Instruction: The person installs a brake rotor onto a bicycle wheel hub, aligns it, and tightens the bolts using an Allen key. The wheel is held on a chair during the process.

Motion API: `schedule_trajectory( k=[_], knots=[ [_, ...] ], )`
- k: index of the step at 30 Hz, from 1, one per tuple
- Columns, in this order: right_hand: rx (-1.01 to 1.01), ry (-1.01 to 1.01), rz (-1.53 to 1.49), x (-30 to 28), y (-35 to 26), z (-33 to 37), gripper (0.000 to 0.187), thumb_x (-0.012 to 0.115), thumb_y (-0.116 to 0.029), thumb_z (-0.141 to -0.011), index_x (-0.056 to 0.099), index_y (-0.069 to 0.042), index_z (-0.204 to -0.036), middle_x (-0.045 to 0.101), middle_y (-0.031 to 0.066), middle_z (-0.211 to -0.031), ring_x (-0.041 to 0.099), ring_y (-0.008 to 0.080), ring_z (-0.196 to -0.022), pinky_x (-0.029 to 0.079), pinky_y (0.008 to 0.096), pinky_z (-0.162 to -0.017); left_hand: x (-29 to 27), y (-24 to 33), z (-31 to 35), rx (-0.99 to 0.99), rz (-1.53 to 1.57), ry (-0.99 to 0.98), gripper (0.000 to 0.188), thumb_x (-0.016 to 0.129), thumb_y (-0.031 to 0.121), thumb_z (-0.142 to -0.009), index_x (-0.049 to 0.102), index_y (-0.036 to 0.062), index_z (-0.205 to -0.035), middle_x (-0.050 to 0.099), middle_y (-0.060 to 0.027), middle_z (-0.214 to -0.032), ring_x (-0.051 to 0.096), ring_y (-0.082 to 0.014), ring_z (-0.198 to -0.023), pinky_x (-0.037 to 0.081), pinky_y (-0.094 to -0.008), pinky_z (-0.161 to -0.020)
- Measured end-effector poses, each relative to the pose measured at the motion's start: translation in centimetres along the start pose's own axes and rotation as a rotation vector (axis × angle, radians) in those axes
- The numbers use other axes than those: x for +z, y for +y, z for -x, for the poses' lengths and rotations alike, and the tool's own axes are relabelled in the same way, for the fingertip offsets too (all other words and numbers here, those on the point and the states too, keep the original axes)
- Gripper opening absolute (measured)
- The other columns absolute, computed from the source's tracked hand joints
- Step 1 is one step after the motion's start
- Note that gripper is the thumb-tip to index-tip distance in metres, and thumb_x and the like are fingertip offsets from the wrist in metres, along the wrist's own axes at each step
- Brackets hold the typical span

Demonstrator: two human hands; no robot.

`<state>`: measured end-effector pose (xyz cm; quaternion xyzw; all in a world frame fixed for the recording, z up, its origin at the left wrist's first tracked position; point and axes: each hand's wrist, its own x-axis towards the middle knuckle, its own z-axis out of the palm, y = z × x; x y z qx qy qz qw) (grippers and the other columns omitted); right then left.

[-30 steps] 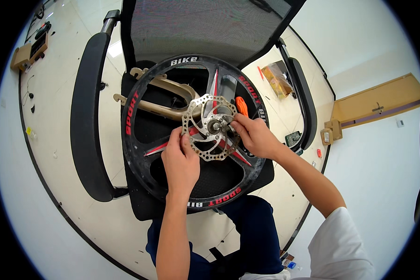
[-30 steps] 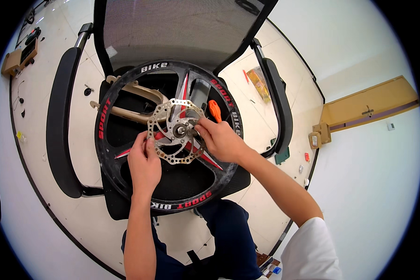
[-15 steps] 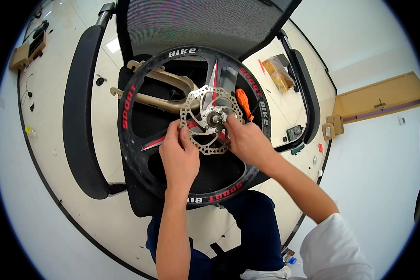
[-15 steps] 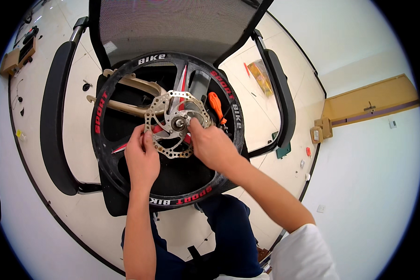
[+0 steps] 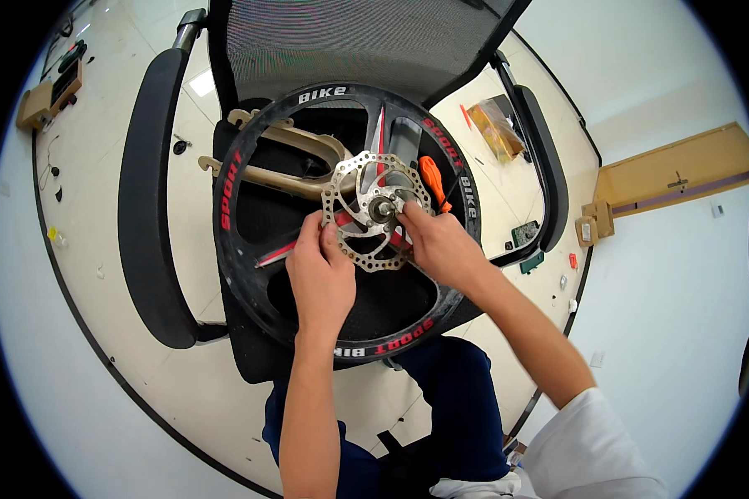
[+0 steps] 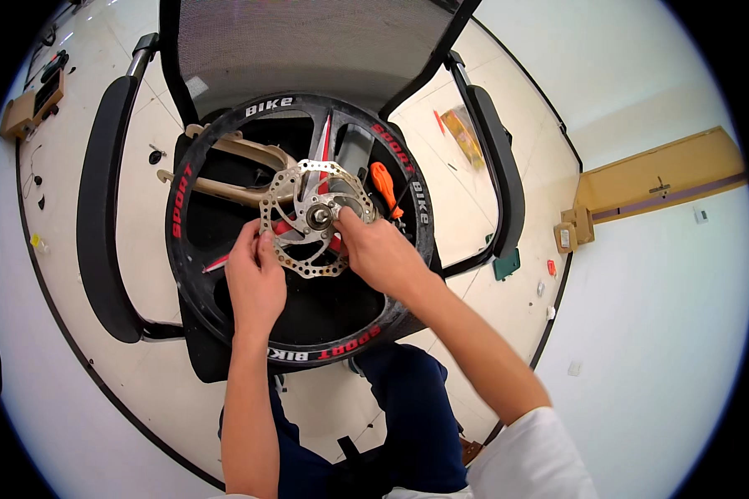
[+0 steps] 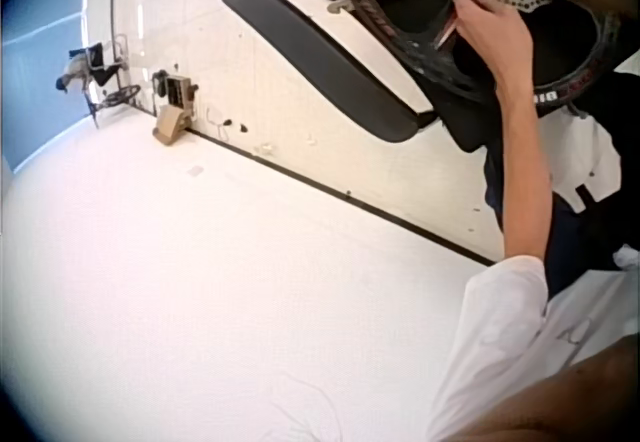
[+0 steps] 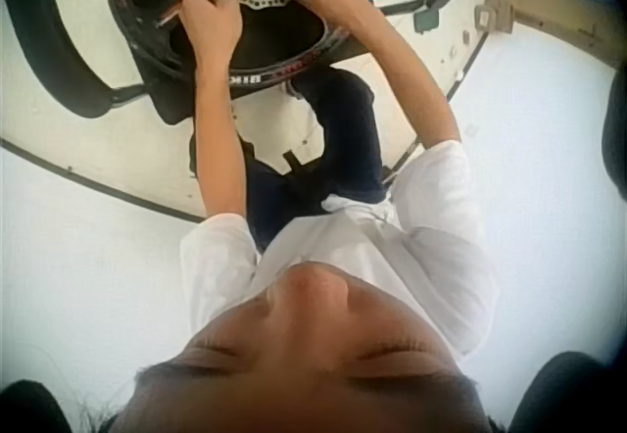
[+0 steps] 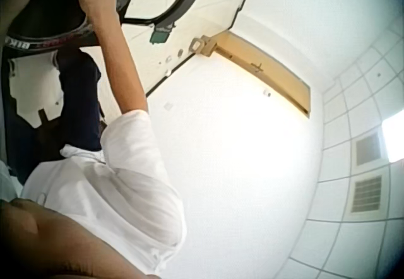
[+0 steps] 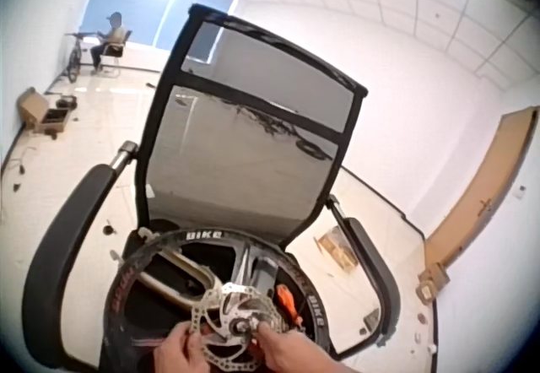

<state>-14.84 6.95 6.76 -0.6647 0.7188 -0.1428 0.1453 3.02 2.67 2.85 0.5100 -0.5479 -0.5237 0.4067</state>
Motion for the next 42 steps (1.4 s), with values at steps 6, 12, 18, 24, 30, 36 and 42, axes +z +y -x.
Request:
schedule_trajectory(
  k=[6, 12, 18, 24, 30, 36, 42],
  knots=[
    [-0.124, -0.181, 0.020, -1.2, 1.9, -1.1, 0.019, 0.057, -0.008, -0.094, 0.048, -0.002, -0.109, 0.061, 0.0224, -0.065, 0.064, 0.0429, -0.063, 0.050, 0.0538, -0.059, 0.6, -0.2, 0.5, -0.023, 0.034, 0.006, 0.018, 0.049, 0.006, -0.100, 0.060, -0.0025, -0.112, 0.066, -0.0185, -0.082, 0.064, -0.0284, -0.067, 0.048, -0.0369, -0.065],
    [-0.445, -0.390, 0.316, -3.4, 3.3, -3.4, 0.026, 0.060, -0.009, -0.088, 0.049, -0.004, -0.111, 0.062, 0.0195, -0.065, 0.065, 0.0392, -0.061, 0.050, 0.0472, -0.054, 0.3, -0.3, 0.0, -0.045, -0.020, 0.004, 0.024, 0.048, 0.008, -0.103, 0.061, -0.0054, -0.118, 0.068, -0.0075, -0.085, 0.056, -0.0088, -0.071, 0.046, -0.0248, -0.066],
    [-0.740, -0.398, 0.490, -4.7, 4.2, -5.5, 0.022, 0.059, -0.012, -0.089, 0.052, -0.011, -0.110, 0.063, 0.0088, -0.070, 0.067, 0.0298, -0.063, 0.050, 0.0405, -0.052, 0.1, -0.5, -0.2, 0.037, -0.018, 0.072, 0.024, 0.050, 0.008, -0.101, 0.063, -0.0022, -0.119, 0.069, -0.0175, -0.083, 0.067, -0.0222, -0.066, 0.050, -0.0325, -0.064],
    [-0.799, -0.181, 0.276, -6.4, 5.0, -7.5, 0.008, 0.055, -0.015, -0.097, 0.054, -0.008, -0.100, 0.063, 0.0132, -0.073, 0.065, 0.0340, -0.067, 0.050, 0.0446, -0.058, 0.0, -0.1, -0.1, 0.032, -0.020, 0.033, 0.025, 0.049, 0.008, -0.102, 0.061, -0.0035, -0.120, 0.068, -0.0170, -0.080, 0.065, -0.0198, -0.063, 0.049, -0.0322, -0.061],
    [-0.094, -0.295, -0.165, -5.3, 1.7, -5.9, 0.026, 0.050, -0.019, -0.104, 0.060, 0.004, -0.095, 0.060, 0.0212, -0.073, 0.060, 0.0367, -0.065, 0.047, 0.0401, -0.061, -0.4, 0.4, -0.1, -0.009, -0.015, 0.023, 0.024, 0.049, 0.008, -0.102, 0.061, -0.0043, -0.119, 0.068, -0.0174, -0.080, 0.066, -0.0217, -0.064, 0.049, -0.0325, -0.062],
    [0.046, -0.247, -0.206, -3.6, 0.2, -4.9, 0.028, 0.048, -0.017, -0.103, 0.060, 0.007, -0.093, 0.064, 0.0265, -0.079, 0.064, 0.0438, -0.077, 0.049, 0.0475, -0.070, -0.5, 0.5, -0.3, -0.032, -0.027, -0.003, 0.024, 0.050, 0.009, -0.102, 0.061, -0.0042, -0.118, 0.068, -0.0180, -0.082, 0.068, -0.0244, -0.068, 0.051, -0.0341, -0.064],
    [0.014, -0.185, -0.193, -2.6, -0.2, -4.3, 0.025, 0.049, -0.016, -0.102, 0.058, 0.006, -0.093, 0.063, 0.0269, -0.074, 0.063, 0.0451, -0.072, 0.049, 0.0487, -0.066, -0.3, 0.0, -0.3, -0.015, 0.022, 0.006, 0.024, 0.050, 0.008, -0.102, 0.061, -0.0049, -0.119, 0.069, -0.0182, -0.083, 0.068, -0.0250, -0.068, 0.050, -0.0347, -0.064]
  ],
)
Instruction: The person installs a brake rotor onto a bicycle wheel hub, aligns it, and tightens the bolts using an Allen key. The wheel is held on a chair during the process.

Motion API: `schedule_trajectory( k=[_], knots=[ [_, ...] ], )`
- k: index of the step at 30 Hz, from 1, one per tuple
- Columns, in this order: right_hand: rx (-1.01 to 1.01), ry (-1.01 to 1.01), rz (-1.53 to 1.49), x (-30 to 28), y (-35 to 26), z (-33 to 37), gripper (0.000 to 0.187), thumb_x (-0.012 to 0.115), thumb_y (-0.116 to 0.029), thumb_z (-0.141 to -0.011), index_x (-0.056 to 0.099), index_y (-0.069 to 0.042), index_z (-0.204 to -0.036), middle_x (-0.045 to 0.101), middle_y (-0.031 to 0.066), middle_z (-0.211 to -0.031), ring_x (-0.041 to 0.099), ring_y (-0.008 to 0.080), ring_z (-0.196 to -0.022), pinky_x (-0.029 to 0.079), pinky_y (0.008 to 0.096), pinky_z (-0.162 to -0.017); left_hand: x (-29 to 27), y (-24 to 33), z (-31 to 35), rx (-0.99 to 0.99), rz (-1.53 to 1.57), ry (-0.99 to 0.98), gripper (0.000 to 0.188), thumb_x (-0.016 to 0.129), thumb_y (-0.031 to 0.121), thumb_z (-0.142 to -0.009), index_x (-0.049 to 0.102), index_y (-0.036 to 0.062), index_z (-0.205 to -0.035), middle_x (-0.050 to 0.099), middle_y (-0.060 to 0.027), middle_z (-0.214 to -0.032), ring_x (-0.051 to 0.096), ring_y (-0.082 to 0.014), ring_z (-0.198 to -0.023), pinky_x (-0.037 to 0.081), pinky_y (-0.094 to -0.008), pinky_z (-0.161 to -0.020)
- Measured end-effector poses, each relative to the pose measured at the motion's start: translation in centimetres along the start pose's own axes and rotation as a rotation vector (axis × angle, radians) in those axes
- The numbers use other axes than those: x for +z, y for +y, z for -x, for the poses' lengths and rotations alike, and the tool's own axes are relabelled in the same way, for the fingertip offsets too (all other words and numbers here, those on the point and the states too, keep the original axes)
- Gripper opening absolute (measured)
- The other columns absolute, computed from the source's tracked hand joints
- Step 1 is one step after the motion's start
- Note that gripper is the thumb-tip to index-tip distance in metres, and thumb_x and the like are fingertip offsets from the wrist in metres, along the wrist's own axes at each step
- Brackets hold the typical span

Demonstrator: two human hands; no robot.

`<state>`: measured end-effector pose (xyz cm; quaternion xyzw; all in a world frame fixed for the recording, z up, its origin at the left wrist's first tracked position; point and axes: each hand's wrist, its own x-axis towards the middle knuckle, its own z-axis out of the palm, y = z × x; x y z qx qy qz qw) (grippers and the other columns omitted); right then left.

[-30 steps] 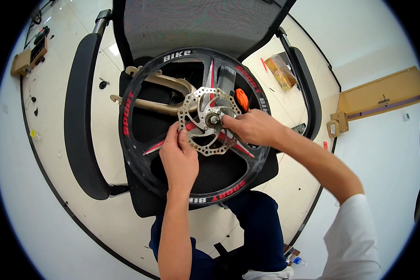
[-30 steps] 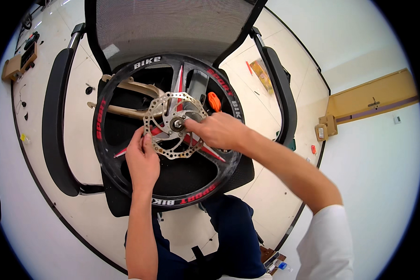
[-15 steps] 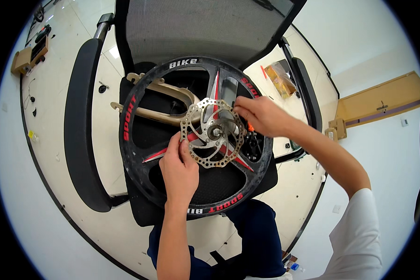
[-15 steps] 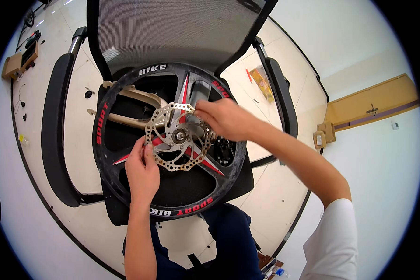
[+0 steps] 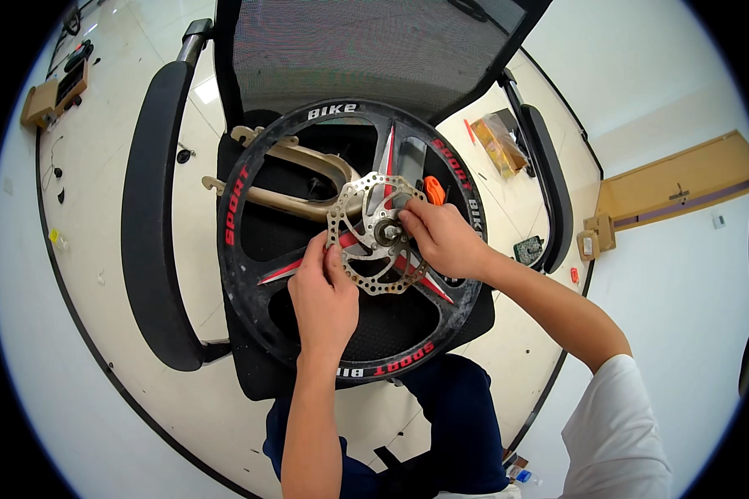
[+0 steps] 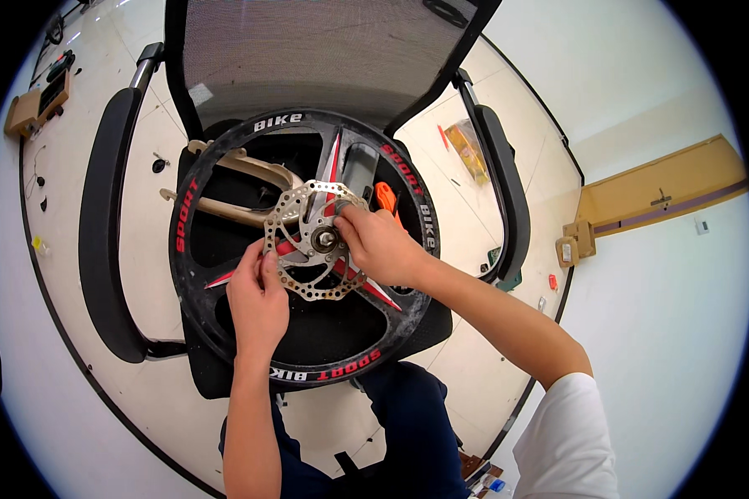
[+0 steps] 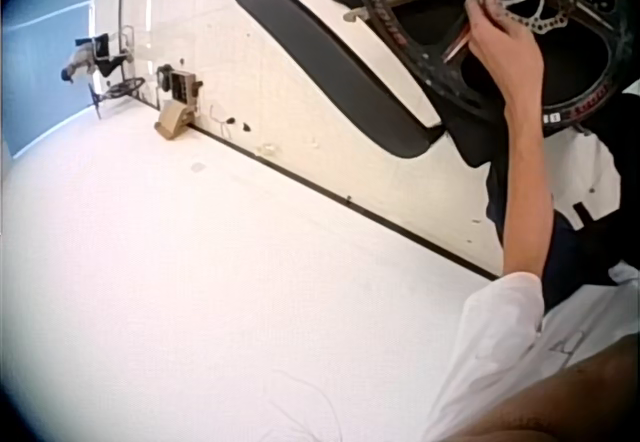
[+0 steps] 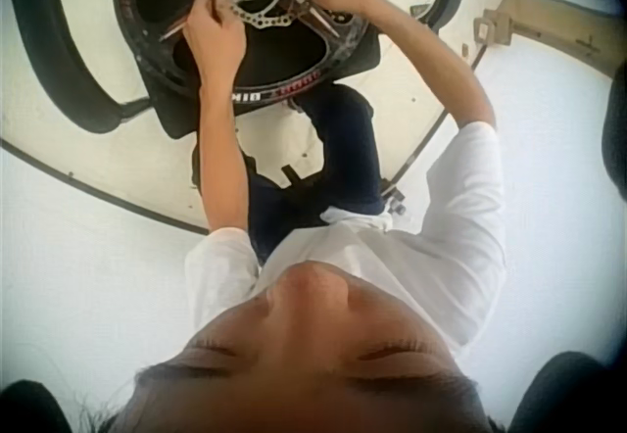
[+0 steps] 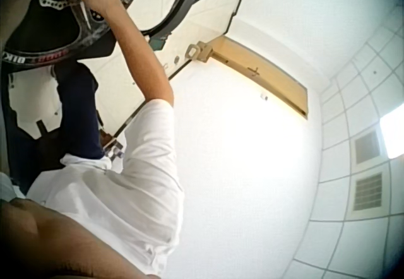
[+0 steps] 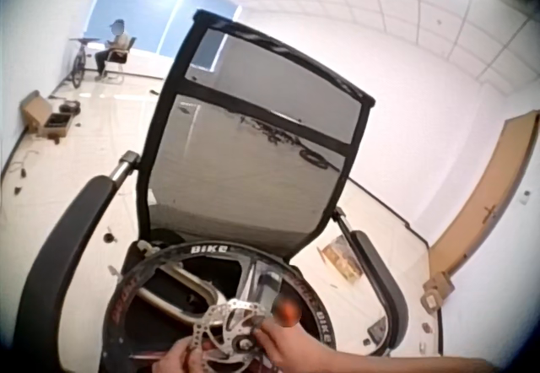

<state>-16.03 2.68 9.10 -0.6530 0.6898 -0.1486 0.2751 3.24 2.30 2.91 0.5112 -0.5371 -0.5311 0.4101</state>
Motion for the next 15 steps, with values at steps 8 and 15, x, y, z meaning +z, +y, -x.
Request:
schedule_trajectory(
  k=[8, 15],
  knots=[
    [-0.032, 0.019, 0.051, 0.0, 0.1, 0.3, 0.021, 0.050, -0.014, -0.102, 0.055, 0.004, -0.092, 0.061, 0.0253, -0.068, 0.063, 0.0441, -0.067, 0.049, 0.0491, -0.063, -0.2, -0.1, 0.1, 0.029, 0.000, 0.010, 0.024, 0.050, 0.008, -0.101, 0.061, -0.0049, -0.118, 0.068, -0.0197, -0.081, 0.068, -0.0277, -0.067, 0.050, -0.0358, -0.063],
    [-0.268, -0.067, 0.457, 0.3, 2.6, 0.2, 0.016, 0.057, -0.012, -0.097, 0.047, -0.001, -0.104, 0.060, 0.0217, -0.065, 0.063, 0.0404, -0.061, 0.049, 0.0489, -0.055, 0.0, 0.1, 0.1, 0.047, -0.002, 0.028, 0.023, 0.050, 0.008, -0.101, 0.061, -0.0043, -0.117, 0.068, -0.0201, -0.081, 0.067, -0.0295, -0.067, 0.050, -0.0371, -0.064]
  ],
)
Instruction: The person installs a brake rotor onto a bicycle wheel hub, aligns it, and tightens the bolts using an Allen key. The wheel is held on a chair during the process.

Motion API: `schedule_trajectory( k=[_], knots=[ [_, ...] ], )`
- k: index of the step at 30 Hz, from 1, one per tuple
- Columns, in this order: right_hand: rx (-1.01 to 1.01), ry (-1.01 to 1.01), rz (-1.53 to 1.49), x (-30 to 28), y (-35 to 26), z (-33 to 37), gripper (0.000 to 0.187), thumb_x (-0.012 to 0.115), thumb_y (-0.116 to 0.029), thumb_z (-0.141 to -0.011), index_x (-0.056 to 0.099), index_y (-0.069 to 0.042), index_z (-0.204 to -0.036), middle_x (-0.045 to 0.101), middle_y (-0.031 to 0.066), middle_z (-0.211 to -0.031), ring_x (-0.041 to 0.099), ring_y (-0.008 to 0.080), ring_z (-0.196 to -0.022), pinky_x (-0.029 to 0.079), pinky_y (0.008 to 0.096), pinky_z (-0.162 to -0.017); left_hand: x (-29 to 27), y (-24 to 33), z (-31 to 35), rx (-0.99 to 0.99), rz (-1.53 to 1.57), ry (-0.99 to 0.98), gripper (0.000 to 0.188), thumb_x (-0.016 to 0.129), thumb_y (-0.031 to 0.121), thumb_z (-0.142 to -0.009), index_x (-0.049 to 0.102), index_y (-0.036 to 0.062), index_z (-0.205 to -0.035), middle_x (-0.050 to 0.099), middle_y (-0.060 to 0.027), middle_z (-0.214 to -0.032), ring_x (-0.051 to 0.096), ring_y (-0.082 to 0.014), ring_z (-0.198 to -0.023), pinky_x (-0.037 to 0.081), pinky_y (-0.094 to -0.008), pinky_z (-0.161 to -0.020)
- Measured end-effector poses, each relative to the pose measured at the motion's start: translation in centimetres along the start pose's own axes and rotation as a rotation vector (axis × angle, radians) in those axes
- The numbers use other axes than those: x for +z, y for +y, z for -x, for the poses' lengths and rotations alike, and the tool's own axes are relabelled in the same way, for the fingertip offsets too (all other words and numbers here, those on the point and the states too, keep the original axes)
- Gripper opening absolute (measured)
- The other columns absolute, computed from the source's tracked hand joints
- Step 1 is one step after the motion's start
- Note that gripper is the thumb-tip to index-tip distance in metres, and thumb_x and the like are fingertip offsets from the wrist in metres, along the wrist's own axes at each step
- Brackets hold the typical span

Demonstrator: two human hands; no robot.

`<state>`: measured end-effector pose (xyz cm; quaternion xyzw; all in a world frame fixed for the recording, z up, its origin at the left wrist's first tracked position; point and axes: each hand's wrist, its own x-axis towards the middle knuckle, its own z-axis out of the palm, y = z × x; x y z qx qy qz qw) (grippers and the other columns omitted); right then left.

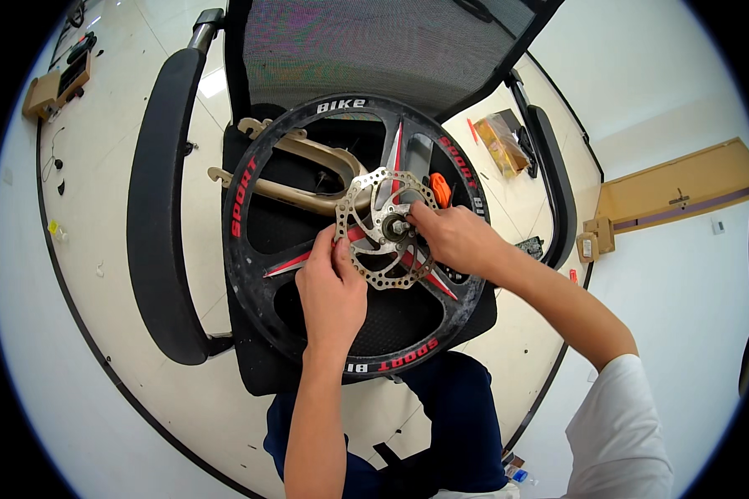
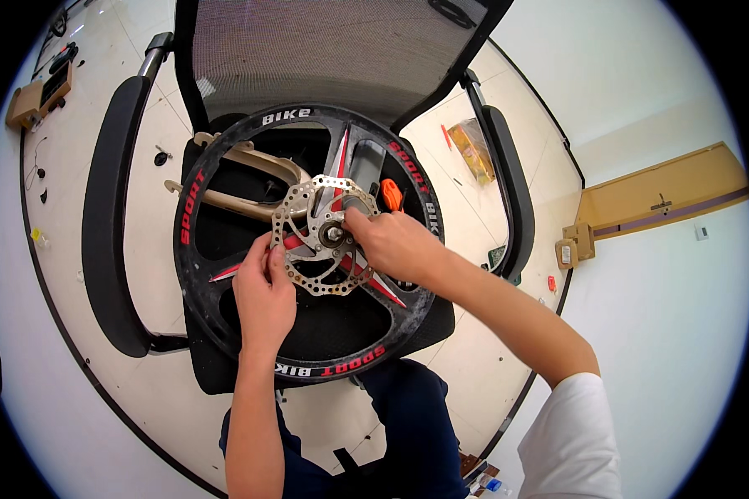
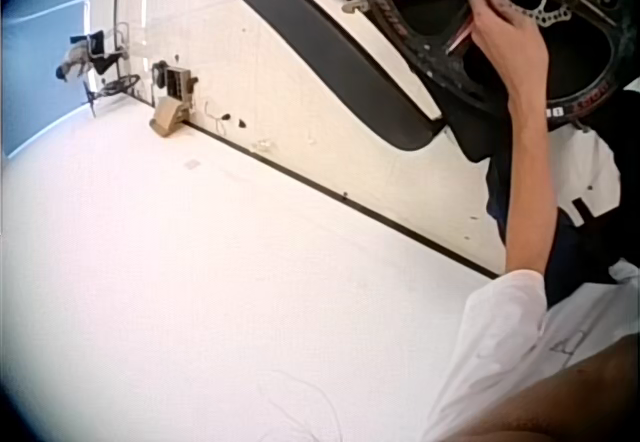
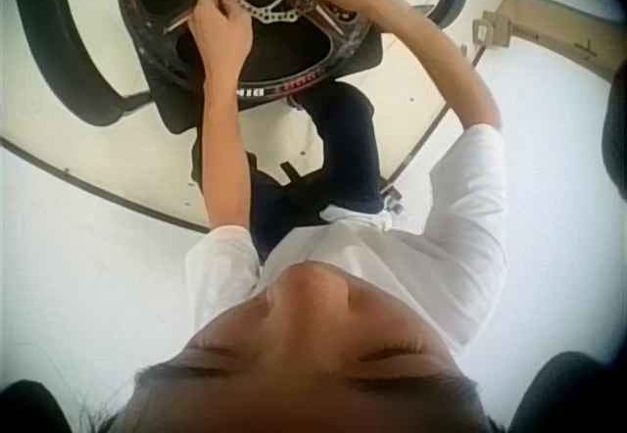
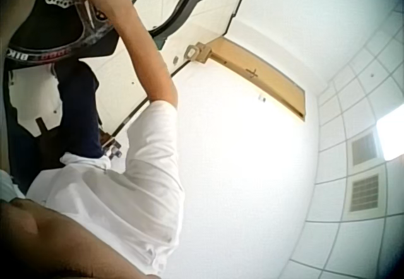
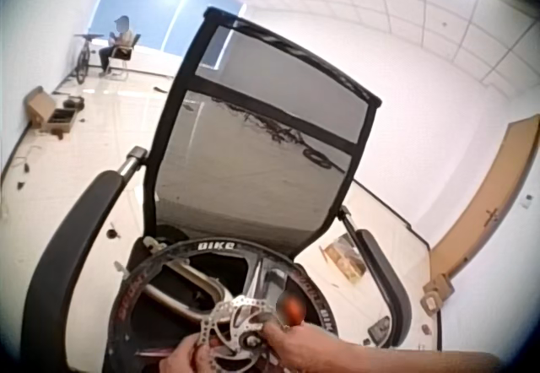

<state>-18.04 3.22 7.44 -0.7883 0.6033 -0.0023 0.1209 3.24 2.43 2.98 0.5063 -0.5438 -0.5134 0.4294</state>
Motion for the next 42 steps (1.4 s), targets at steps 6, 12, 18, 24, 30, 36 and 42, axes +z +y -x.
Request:
schedule_trajectory(
  k=[6, 12, 18, 24, 30, 36, 42],
  knots=[
    [-0.092, -0.166, 0.008, -1.8, 1.0, -1.0, 0.024, 0.063, -0.011, -0.090, 0.044, -0.002, -0.102, 0.064, 0.0181, -0.073, 0.066, 0.0390, -0.066, 0.050, 0.0467, -0.057, 0.2, -0.2, 0.3, -0.001, -0.005, -0.020, 0.022, 0.049, 0.006, -0.101, 0.060, -0.0033, -0.117, 0.068, -0.0201, -0.082, 0.068, -0.0324, -0.070, 0.051, -0.0383, -0.065],
    [-0.257, -0.200, 0.066, -1.6, 3.3, -1.4, 0.038, 0.071, -0.008, -0.078, 0.045, -0.002, -0.106, 0.069, 0.0163, -0.082, 0.068, 0.0384, -0.071, 0.052, 0.0451, -0.060, 0.6, -0.1, 0.6, -0.056, 0.029, -0.029, 0.022, 0.049, 0.005, -0.100, 0.060, -0.0035, -0.117, 0.068, -0.0217, -0.086, 0.069, -0.0349, -0.074, 0.051, -0.0389, -0.068],
    [-0.441, -0.148, 0.140, -1.7, 4.0, -2.3, 0.026, 0.065, -0.010, -0.083, 0.051, -0.005, -0.104, 0.066, 0.0111, -0.075, 0.066, 0.0331, -0.061, 0.052, 0.0426, -0.052, 0.8, -0.6, 0.7, -0.047, 0.065, 0.010, 0.024, 0.048, 0.005, -0.101, 0.061, -0.0033, -0.119, 0.069, -0.0222, -0.089, 0.070, -0.0341, -0.076, 0.051, -0.0385, -0.070],
    [-0.823, -0.163, 0.348, -3.9, 5.4, -5.3, 0.014, 0.058, -0.015, -0.089, 0.052, -0.008, -0.100, 0.061, 0.0068, -0.071, 0.067, 0.0273, -0.061, 0.051, 0.0391, -0.047, 0.1, 0.2, -0.3, -0.018, -0.030, 0.024, 0.028, 0.050, 0.008, -0.101, 0.061, -0.0061, -0.123, 0.071, -0.0231, -0.090, 0.072, -0.0326, -0.078, 0.053, -0.0371, -0.071],
    [-0.637, 0.125, 0.254, -5.7, 5.2, -4.6, 0.014, 0.062, -0.019, -0.090, 0.052, -0.009, -0.095, 0.061, 0.0064, -0.069, 0.065, 0.0257, -0.062, 0.049, 0.0375, -0.047, 0.7, -0.7, -0.4, 0.011, -0.006, 0.021, 0.030, 0.051, 0.010, -0.102, 0.060, -0.0085, -0.124, 0.071, -0.0243, -0.090, 0.072, -0.0288, -0.075, 0.053, -0.0345, -0.068],
    [0.550, 0.443, -1.268, -3.2, -1.2, 1.2, 0.028, 0.045, -0.030, -0.107, 0.051, -0.008, -0.091, 0.042, -0.0034, -0.061, 0.040, 0.0073, -0.049, 0.029, 0.0253, -0.044, -0.2, -0.5, -0.5, -0.021, -0.026, 0.030, 0.030, 0.051, 0.011, -0.102, 0.061, -0.0080, -0.123, 0.071, -0.0213, -0.089, 0.069, -0.0237, -0.073, 0.052, -0.0320, -0.068],
    [0.347, 0.751, -1.816, -0.1, -4.2, 1.4, 0.028, 0.045, -0.030, -0.108, 0.049, -0.007, -0.093, 0.032, -0.0024, -0.068, 0.030, 0.0081, -0.059, 0.029, 0.0248, -0.054, -0.3, -0.9, 0.1, -0.147, 0.029, -0.009, 0.030, 0.055, 0.015, -0.102, 0.062, -0.0084, -0.120, 0.072, -0.0135, -0.088, 0.065, -0.0133, -0.075, 0.051, -0.0265, -0.070]
  ],
)
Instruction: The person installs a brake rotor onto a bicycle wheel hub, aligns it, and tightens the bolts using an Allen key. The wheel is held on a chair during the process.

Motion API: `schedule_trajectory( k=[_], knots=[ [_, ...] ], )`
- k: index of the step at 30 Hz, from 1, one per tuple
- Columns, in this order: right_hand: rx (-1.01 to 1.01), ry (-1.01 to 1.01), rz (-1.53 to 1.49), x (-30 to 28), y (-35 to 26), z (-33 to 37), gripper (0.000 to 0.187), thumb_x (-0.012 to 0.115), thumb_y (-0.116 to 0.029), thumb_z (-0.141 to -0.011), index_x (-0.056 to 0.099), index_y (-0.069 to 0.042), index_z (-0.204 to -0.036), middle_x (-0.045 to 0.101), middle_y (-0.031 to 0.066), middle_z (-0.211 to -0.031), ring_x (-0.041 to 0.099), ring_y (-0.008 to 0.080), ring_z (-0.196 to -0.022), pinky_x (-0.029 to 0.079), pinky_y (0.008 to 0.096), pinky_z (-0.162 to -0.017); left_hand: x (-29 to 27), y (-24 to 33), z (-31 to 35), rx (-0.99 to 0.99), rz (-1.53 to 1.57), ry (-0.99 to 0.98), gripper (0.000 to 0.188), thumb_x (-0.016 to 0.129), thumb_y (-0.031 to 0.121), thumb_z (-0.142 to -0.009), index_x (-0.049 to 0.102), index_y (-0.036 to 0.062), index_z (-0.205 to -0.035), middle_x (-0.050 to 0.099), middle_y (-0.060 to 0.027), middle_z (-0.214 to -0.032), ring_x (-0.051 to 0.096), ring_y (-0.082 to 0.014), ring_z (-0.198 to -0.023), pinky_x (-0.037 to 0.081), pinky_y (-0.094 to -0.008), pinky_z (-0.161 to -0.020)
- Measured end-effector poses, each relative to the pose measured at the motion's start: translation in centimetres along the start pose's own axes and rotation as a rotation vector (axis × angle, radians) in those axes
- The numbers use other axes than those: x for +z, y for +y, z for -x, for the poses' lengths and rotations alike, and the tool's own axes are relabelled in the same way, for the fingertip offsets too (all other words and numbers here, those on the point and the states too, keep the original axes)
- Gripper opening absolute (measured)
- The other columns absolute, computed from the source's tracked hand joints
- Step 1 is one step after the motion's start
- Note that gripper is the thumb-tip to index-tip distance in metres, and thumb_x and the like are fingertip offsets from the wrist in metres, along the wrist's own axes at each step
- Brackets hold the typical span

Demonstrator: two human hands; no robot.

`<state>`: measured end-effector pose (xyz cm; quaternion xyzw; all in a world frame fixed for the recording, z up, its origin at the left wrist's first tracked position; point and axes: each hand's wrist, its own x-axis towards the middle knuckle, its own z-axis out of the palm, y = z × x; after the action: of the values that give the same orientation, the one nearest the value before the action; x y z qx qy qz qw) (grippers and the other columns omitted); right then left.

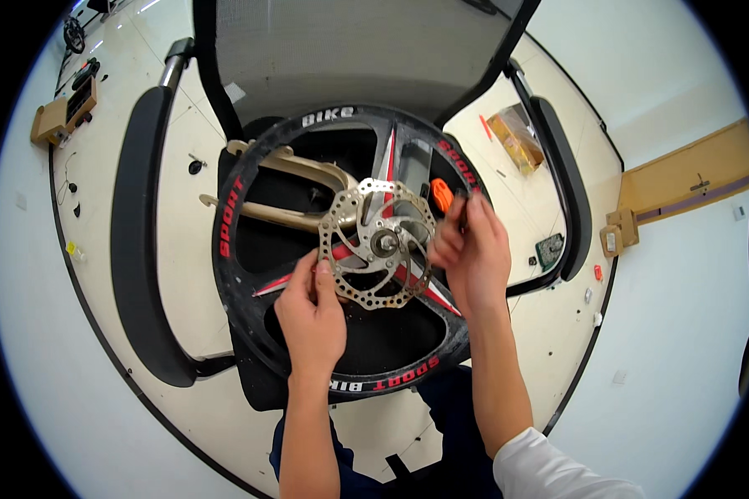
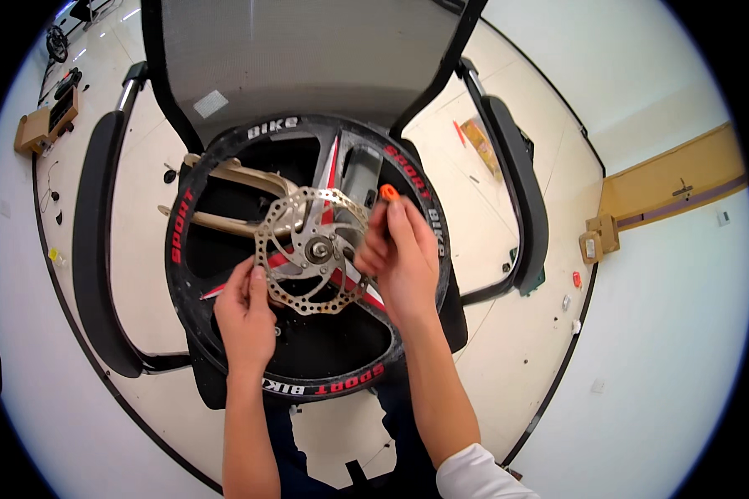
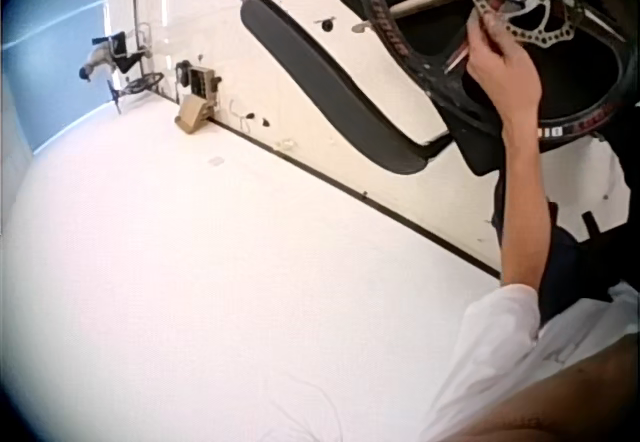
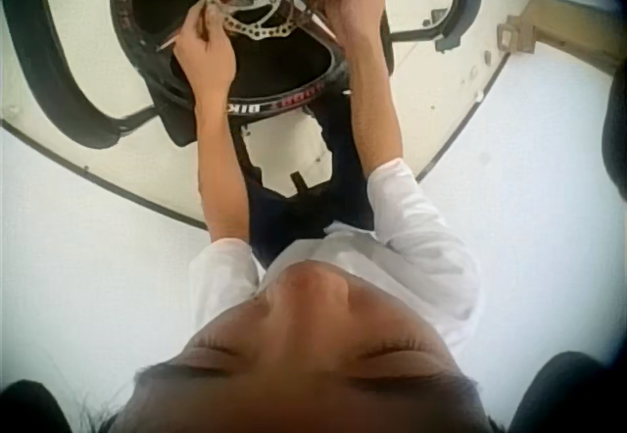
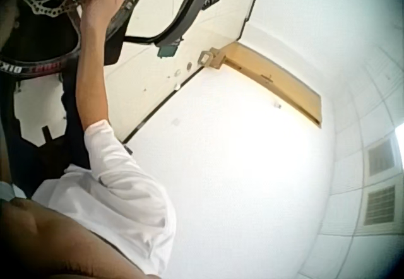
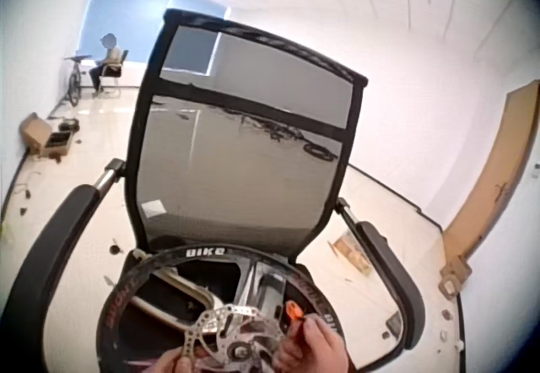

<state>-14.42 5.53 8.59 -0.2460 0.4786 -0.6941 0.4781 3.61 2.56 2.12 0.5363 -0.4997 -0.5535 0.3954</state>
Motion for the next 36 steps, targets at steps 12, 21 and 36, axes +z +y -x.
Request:
schedule_trajectory(
  k=[12, 21, 36],
  knots=[
    [-0.212, -0.126, -0.153, 1.5, 2.9, -4.0, 0.029, 0.041, -0.030, -0.109, 0.046, -0.007, -0.092, 0.033, 0.0005, -0.072, 0.032, 0.0122, -0.065, 0.032, 0.0284, -0.061, 2.6, 2.0, -1.3, 0.630, -0.341, 0.243, 0.018, 0.072, -0.002, -0.082, 0.068, 0.0013, -0.099, 0.055, -0.0031, -0.080, 0.047, -0.0099, -0.064, 0.034, -0.0237, -0.054],
    [-0.170, -0.122, -0.136, -0.2, 2.1, -4.6, 0.028, 0.046, -0.031, -0.107, 0.046, -0.007, -0.092, 0.033, 0.0000, -0.071, 0.031, 0.0110, -0.065, 0.030, 0.0277, -0.059, 1.9, 12.1, 1.2, 0.540, -0.862, -0.404, 0.017, 0.071, 0.005, -0.078, 0.067, -0.0002, -0.093, 0.059, -0.0130, -0.078, 0.060, -0.0284, -0.077, 0.048, -0.0365, -0.071],
    [-0.200, -0.138, -0.087, -0.9, 1.1, -4.8, 0.028, 0.048, -0.030, -0.104, 0.048, -0.006, -0.091, 0.033, -0.0003, -0.070, 0.032, 0.0117, -0.065, 0.030, 0.0296, -0.060, 2.5, 19.4, 6.1, 0.972, -1.004, -0.883, 0.017, 0.069, -0.002, -0.081, 0.070, -0.0021, -0.098, 0.062, -0.0083, -0.076, 0.057, -0.0159, -0.068, 0.042, -0.0268, -0.061]
  ],
)
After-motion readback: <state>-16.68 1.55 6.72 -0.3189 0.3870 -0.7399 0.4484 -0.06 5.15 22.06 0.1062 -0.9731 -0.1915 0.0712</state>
